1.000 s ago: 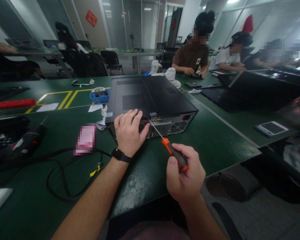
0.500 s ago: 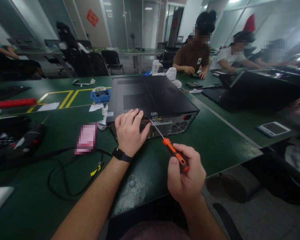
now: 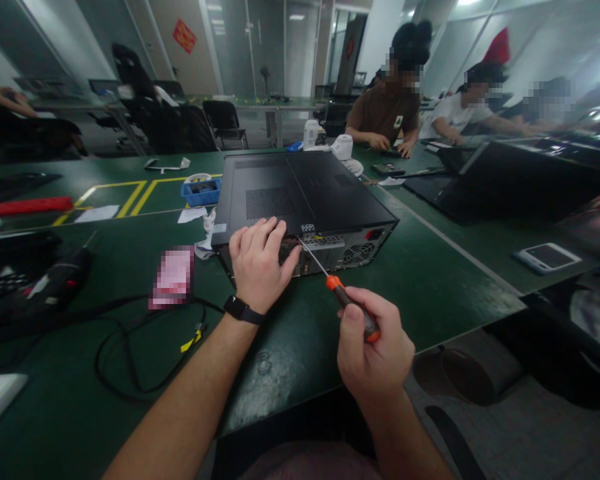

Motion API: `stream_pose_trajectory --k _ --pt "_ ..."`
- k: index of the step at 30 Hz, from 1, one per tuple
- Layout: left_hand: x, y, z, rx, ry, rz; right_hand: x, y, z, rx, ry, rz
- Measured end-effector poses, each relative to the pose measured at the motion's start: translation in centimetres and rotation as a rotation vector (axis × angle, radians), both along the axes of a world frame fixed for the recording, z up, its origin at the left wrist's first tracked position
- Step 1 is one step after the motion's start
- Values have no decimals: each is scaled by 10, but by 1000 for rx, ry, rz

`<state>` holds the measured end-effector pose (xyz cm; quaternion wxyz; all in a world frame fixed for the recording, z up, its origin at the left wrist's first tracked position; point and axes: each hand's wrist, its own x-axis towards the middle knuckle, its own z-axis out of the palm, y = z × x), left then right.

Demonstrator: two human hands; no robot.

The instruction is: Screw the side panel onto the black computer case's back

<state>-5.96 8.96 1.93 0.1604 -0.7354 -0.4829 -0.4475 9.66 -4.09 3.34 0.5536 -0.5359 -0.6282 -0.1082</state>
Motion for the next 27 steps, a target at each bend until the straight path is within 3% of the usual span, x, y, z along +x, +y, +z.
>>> stream_pose_trajectory --k 5,27 --pt "0 0 0 -31 -7 -3 1 1 2 35 -20 109" --pt "1 -1 1 -18 1 10 0 2 2 37 -22 16"
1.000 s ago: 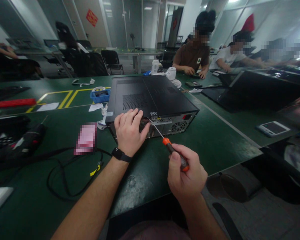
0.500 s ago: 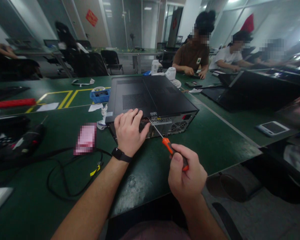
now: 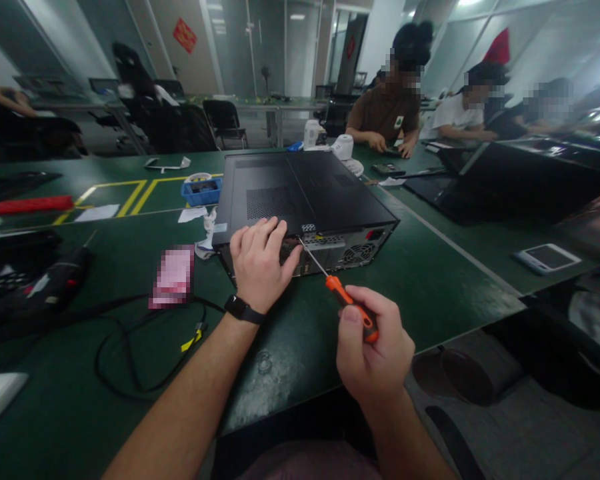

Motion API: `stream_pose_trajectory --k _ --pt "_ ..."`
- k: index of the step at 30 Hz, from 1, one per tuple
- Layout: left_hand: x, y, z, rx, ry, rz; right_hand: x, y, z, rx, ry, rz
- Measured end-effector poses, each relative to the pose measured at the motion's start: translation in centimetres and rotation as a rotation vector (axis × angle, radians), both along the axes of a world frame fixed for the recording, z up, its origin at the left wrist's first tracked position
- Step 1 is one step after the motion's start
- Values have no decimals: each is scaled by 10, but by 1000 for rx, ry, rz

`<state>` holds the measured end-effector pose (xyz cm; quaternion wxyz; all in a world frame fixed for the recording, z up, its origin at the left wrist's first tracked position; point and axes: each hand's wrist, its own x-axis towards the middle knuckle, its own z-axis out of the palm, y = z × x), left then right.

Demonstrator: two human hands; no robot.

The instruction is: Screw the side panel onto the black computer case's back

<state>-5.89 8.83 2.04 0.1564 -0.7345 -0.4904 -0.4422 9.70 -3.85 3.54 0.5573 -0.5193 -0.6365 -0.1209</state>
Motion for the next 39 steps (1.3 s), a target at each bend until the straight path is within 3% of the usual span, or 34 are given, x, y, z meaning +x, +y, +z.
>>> stream_pose_trajectory --k 9,16,23,30,36,39 --pt "0 0 1 -21 -12 -8 -2 -1 3 -21 -6 -63" --pt "-1 1 -1 -39 -17 -25 1 0 3 -12 6 70" --pt "0 1 -1 -14 -14 -17 1 -1 1 -22 -3 -13" --pt "0 1 -2 -1 -12 -8 1 -1 3 -18 -3 64" --pt "-1 1 -1 8 -3 -8 0 -2 1 -15 -9 -42" --pt "-1 1 -1 13 -2 -5 2 -1 -3 -26 7 -27"
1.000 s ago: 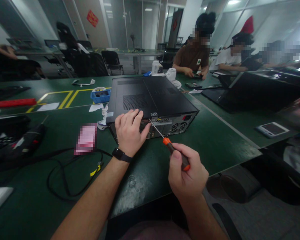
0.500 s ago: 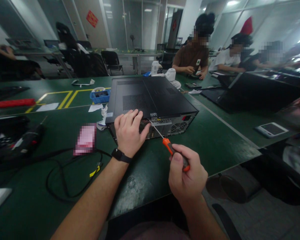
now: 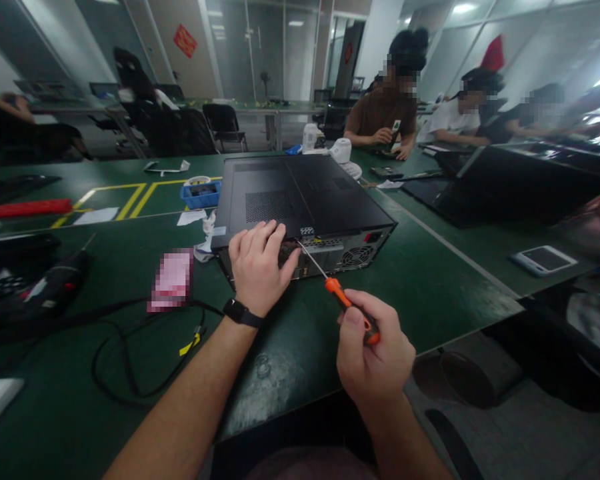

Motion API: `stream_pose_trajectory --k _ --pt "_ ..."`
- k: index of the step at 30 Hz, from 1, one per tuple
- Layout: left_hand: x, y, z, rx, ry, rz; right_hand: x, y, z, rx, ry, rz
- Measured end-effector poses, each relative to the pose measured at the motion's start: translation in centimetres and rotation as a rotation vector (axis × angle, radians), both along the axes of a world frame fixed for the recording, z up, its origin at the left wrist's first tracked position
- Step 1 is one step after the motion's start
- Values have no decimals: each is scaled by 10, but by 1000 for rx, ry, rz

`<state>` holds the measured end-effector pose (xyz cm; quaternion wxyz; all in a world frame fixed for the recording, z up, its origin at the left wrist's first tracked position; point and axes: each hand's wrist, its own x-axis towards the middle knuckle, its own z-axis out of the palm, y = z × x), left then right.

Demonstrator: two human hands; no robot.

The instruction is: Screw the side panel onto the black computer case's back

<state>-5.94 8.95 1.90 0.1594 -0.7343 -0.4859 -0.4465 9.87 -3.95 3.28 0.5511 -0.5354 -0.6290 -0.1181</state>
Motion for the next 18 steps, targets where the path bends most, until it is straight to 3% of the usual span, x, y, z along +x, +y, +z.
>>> stream_pose_trajectory --k 9,18 --pt "0 -1 1 -35 -7 -4 -2 -1 4 4 15 106" --pt "0 0 0 -16 -3 -2 1 2 -4 41 -6 2"
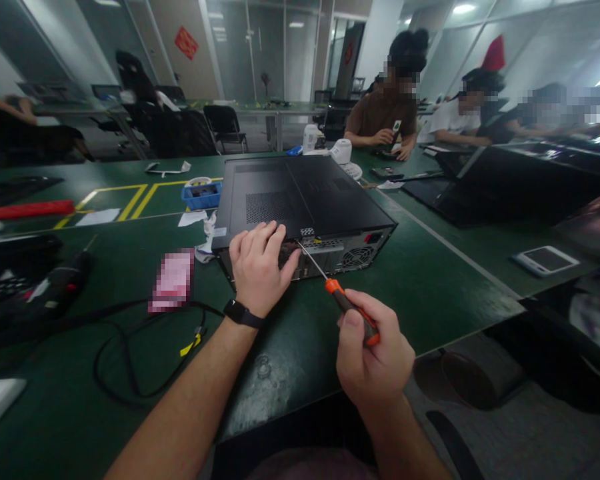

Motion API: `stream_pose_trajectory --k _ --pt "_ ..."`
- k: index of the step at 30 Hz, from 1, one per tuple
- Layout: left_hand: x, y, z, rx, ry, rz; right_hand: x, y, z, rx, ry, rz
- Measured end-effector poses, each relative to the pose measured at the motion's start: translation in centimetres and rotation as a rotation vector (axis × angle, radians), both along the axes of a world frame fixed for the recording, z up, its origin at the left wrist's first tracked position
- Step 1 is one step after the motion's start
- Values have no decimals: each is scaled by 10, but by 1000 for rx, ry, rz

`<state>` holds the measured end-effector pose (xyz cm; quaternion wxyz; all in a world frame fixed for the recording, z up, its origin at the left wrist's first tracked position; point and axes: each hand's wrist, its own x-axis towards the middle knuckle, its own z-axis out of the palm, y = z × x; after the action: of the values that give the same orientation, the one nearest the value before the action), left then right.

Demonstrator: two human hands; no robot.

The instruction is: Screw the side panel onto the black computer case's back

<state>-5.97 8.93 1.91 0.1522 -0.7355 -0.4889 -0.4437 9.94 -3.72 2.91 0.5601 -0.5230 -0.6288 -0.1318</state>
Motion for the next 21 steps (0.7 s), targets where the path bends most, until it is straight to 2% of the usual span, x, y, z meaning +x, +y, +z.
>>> stream_pose_trajectory --k 6,9,14,21 --pt "0 0 0 -18 -8 -10 -1 -3 7 -48 9 86" --pt "0 0 0 -8 -8 -7 -2 -3 8 -43 -6 80" --pt "0 0 1 15 14 6 -1 -1 5 -8 -35 -16" --pt "0 0 1 34 22 12 -3 -2 6 -17 -14 63"
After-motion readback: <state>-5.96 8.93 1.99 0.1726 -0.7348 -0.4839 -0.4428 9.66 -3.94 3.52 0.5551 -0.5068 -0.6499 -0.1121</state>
